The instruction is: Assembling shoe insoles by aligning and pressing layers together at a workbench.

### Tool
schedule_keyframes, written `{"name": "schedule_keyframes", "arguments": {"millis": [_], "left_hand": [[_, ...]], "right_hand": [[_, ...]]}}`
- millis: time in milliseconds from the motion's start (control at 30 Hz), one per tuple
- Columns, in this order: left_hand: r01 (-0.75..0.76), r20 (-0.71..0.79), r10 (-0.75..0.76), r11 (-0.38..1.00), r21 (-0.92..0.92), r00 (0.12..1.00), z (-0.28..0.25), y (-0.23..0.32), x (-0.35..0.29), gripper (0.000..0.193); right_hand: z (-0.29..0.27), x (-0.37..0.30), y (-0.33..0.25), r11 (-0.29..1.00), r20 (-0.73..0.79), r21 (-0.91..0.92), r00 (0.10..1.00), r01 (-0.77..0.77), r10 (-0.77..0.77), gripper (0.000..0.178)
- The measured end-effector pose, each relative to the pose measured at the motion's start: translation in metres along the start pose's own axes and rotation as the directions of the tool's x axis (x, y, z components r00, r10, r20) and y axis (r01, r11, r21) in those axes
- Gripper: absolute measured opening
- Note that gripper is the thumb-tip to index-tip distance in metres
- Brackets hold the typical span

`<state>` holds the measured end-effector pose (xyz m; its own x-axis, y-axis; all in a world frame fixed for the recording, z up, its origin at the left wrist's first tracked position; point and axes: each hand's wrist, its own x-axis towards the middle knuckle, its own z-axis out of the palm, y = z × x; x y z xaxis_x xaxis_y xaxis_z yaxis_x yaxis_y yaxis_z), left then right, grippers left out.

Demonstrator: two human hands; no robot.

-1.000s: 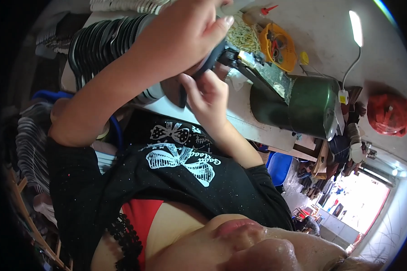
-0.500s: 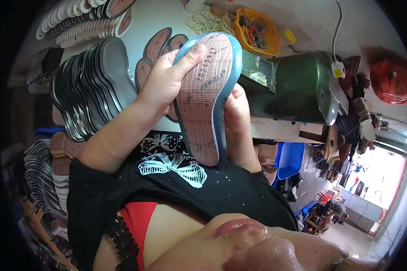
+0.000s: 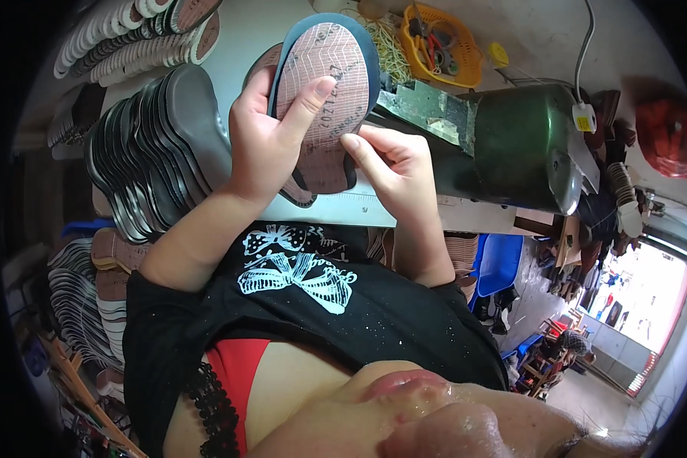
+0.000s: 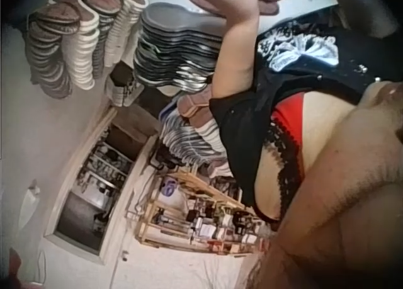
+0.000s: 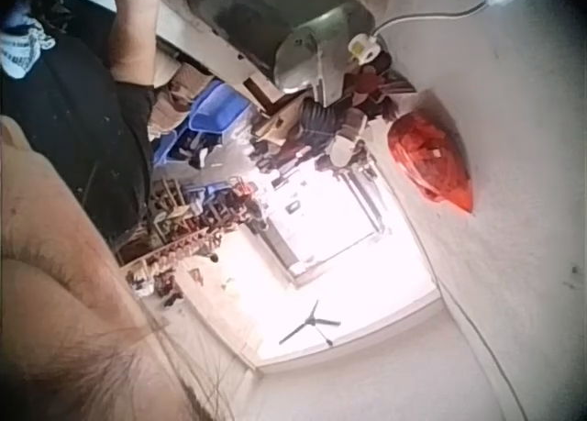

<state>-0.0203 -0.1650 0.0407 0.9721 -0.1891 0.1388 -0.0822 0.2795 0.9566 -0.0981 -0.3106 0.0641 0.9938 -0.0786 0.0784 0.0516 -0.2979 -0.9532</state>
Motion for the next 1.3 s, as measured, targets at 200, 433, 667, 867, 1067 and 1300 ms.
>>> {"name": "schedule_keyframes", "arguments": {"millis": [200, 433, 667, 867, 1067, 1300], "left_hand": [[-0.075, 0.073, 0.065, 0.986, 0.149, 0.995, -0.007, -0.003, -0.006, 0.061], [0.347, 0.231, -0.284, 0.887, -0.304, 0.930, -0.005, 0.011, -0.004, 0.056], [-0.022, 0.135, 0.020, 1.000, 0.011, 0.991, -0.004, 0.007, -0.001, 0.059], [0.072, -0.008, -0.075, 0.978, -0.195, 0.997, -0.002, 0.004, 0.010, 0.031], [0.194, -0.023, -0.194, 0.981, -0.023, 0.981, -0.034, -0.036, 0.033, 0.021], [0.081, 0.054, -0.086, 0.992, 0.096, 0.995, -0.023, -0.070, 0.070, 0.027]], "right_hand": [[0.006, -0.002, -0.004, 0.996, -0.035, -0.039, 0.996, 0.081, -0.082, 0.012], [-0.002, 0.003, 0.031, 0.748, 0.341, 0.605, 0.938, -0.274, 0.068, 0.025], [-0.002, 0.012, 0.011, 0.878, 0.290, 0.381, 0.939, -0.288, 0.182, 0.017], [0.004, 0.013, 0.009, 0.971, 0.035, 0.225, 0.997, -0.078, 0.072, 0.021], [0.011, 0.021, 0.026, 0.900, 0.026, 0.375, 0.973, -0.222, 0.229, 0.018], [0.013, 0.017, 0.042, 0.750, -0.045, 0.631, 0.956, -0.197, 0.288, 0.021]]}}
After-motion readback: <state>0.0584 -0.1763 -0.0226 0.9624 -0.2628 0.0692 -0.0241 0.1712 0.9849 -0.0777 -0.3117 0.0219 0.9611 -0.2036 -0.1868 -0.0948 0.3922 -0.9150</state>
